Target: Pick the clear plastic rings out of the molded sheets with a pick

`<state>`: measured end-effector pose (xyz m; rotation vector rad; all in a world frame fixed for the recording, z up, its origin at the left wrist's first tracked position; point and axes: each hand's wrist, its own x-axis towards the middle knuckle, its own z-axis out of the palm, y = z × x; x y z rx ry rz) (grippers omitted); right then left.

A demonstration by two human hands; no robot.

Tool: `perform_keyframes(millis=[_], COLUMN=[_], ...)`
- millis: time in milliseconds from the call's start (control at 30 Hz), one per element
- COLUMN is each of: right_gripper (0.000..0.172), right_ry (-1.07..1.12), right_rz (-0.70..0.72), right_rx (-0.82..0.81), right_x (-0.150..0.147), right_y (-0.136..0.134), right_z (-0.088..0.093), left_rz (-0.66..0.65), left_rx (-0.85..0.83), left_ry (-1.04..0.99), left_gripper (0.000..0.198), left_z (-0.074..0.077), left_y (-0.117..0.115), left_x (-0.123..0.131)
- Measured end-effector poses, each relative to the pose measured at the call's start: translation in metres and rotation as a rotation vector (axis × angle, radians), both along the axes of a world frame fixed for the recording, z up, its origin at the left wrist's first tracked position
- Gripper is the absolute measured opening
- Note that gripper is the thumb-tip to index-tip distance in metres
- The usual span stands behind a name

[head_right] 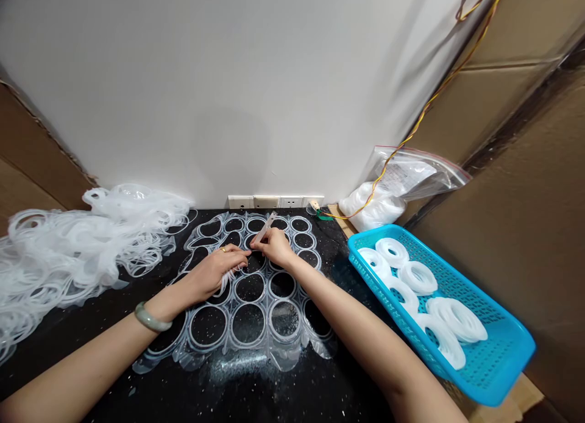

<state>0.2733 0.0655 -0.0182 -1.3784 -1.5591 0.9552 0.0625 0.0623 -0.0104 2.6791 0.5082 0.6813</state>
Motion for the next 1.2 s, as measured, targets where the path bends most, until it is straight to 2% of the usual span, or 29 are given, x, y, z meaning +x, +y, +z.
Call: perform_keyframes(millis=[133,200,333,433,533,600,700,833,967,1100,1200], right_gripper=[0.007,0.007,0.015,0.023,0.026,0.025,0.021,0.013,0.017,0.019,0.022], right_ry=[-0.083,-0.16,-0.509,-0.798,-0.931,-0.883,-0.617,-0.156,0.039,0.165,0.22], right_rz=[0.012,0.017,0.022,0.007,-0.09,-0.236,-0.48,-0.621,-0.578,-0.411,-0.308], right_rx=[0.034,0.1,0.327,0.355,0.361,0.362,0.333,0.28,0.183,0.072,0.028], right_x=[-0.001,-0.002,-0.004,-0.002,0.007,0.018,0.038,0.056,0.051,0.036,0.029], right_y=[-0.004,-0.009,-0.019,-0.014,0.006,0.022,0.042,0.053,0.051,0.037,0.024], right_z=[0.001,0.003,0.011,0.019,0.034,0.046,0.063,0.068,0.06,0.053,0.049], left_rz=[0.002,0.0,-0.003,0.003,-0.005,-0.004,0.016,0.024,0.03,0.104,0.177], left_rx=[-0.021,-0.035,-0.077,-0.111,-0.121,-0.127,-0.133,-0.126,-0.126,-0.168,-0.187], left_ry=[-0.007,-0.005,0.014,0.039,0.066,0.069,0.06,0.054,0.061,-0.007,-0.093], left_gripper=[0.02,0.021,0.023,0.023,0.025,0.027,0.029,0.029,0.029,0.025,0.025], left_z=[0.0,0.002,0.005,0.007,0.01,0.011,0.011,0.011,0.013,0.019,0.025], left_y=[0.0,0.001,0.001,0.002,0.002,0.002,0.002,0.001,-0.001,0.004,0.019], left_x=[0.002,0.003,0.003,0.0,-0.002,-0.003,-0.003,-0.001,-0.002,0.001,0.009])
